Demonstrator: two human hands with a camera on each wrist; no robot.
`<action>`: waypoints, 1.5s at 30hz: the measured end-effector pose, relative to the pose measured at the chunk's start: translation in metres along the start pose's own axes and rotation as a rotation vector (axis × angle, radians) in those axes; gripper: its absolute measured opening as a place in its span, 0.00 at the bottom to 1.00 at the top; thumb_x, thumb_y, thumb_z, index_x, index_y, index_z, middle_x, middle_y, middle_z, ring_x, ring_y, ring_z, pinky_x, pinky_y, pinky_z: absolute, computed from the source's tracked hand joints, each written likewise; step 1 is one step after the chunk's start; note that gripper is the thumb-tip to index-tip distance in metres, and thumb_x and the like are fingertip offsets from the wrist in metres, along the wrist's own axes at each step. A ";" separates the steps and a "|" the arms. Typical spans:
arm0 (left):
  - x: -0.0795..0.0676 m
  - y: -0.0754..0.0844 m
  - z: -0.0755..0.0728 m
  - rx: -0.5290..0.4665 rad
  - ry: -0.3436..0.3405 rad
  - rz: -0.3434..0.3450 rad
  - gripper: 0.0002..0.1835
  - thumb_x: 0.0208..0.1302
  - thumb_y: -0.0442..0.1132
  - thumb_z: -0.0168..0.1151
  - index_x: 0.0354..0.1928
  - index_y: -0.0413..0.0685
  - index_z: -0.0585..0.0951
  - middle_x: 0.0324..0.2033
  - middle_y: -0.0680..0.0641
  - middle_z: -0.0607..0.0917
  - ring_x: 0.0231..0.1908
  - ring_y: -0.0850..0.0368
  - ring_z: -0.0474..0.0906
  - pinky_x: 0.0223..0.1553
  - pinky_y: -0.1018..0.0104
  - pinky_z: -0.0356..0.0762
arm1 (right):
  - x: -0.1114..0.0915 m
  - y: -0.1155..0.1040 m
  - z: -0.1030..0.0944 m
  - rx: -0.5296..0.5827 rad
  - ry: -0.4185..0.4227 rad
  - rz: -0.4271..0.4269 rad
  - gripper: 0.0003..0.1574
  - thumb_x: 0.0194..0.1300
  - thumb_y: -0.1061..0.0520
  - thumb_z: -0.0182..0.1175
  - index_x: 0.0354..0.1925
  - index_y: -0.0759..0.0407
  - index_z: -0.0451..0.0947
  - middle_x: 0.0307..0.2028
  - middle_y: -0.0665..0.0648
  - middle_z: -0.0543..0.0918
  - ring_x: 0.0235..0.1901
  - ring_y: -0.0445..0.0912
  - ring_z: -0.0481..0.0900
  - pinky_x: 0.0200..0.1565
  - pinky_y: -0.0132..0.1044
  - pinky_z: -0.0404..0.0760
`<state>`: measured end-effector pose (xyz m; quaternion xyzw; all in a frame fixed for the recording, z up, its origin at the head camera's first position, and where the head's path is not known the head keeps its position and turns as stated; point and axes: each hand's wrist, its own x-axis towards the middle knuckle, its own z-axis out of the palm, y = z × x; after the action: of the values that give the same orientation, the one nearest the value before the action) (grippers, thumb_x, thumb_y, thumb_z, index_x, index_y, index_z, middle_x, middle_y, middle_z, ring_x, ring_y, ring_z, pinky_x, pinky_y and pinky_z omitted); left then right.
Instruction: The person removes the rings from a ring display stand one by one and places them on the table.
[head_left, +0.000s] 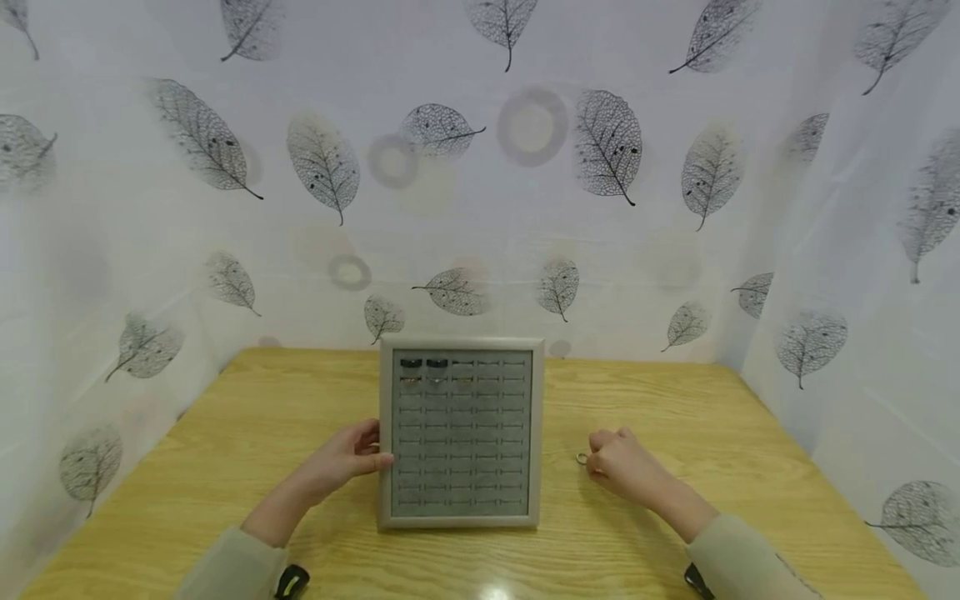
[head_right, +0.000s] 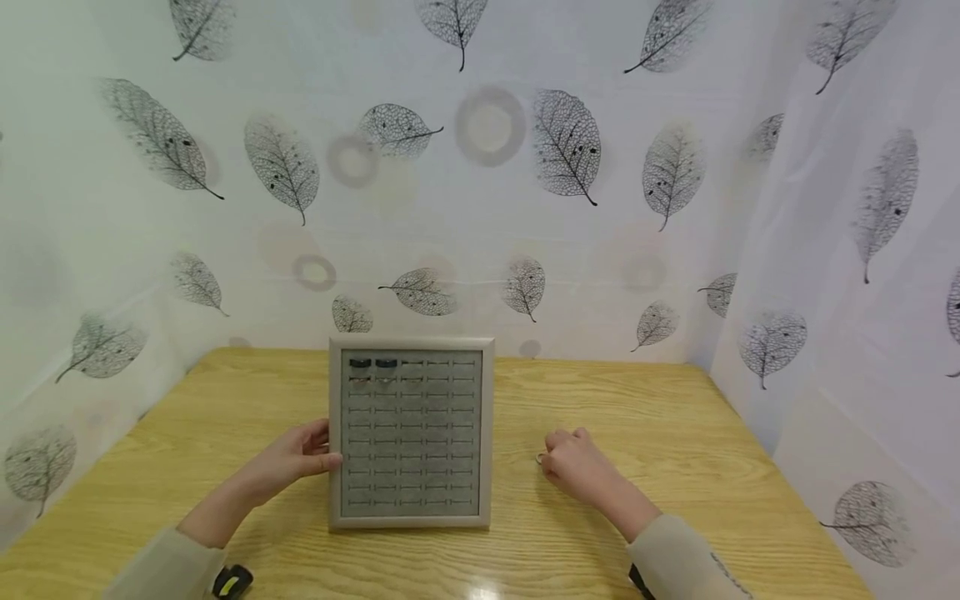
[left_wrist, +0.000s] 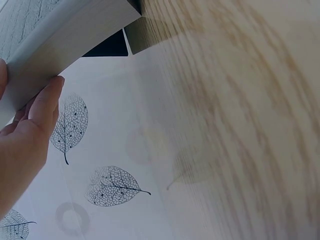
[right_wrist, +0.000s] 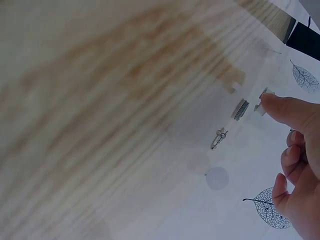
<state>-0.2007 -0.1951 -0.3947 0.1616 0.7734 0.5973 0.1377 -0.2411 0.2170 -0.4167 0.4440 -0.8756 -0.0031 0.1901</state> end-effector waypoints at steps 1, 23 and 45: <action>0.000 0.000 0.000 0.003 -0.002 0.004 0.37 0.58 0.41 0.59 0.61 0.26 0.53 0.56 0.29 0.63 0.56 0.37 0.60 0.52 0.54 0.66 | -0.001 0.000 0.000 -0.002 -0.010 0.003 0.07 0.41 0.61 0.70 0.17 0.50 0.81 0.18 0.42 0.61 0.20 0.38 0.57 0.26 0.32 0.53; 0.000 0.002 0.001 0.007 -0.013 0.034 0.35 0.59 0.40 0.58 0.60 0.26 0.55 0.55 0.30 0.65 0.55 0.37 0.62 0.51 0.55 0.67 | -0.002 -0.001 0.003 0.007 -0.042 -0.022 0.18 0.38 0.66 0.66 0.10 0.46 0.71 0.16 0.42 0.55 0.18 0.38 0.53 0.24 0.33 0.51; 0.000 0.000 0.000 -0.004 -0.024 0.041 0.35 0.59 0.40 0.58 0.61 0.27 0.54 0.55 0.31 0.66 0.55 0.38 0.63 0.51 0.55 0.68 | 0.010 0.001 -0.032 0.098 0.257 -0.004 0.14 0.33 0.62 0.73 0.25 0.58 0.81 0.18 0.47 0.65 0.19 0.35 0.56 0.22 0.28 0.60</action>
<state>-0.2012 -0.1953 -0.3948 0.1844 0.7669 0.5997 0.1351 -0.2364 0.2149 -0.3838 0.4511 -0.8423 0.0964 0.2788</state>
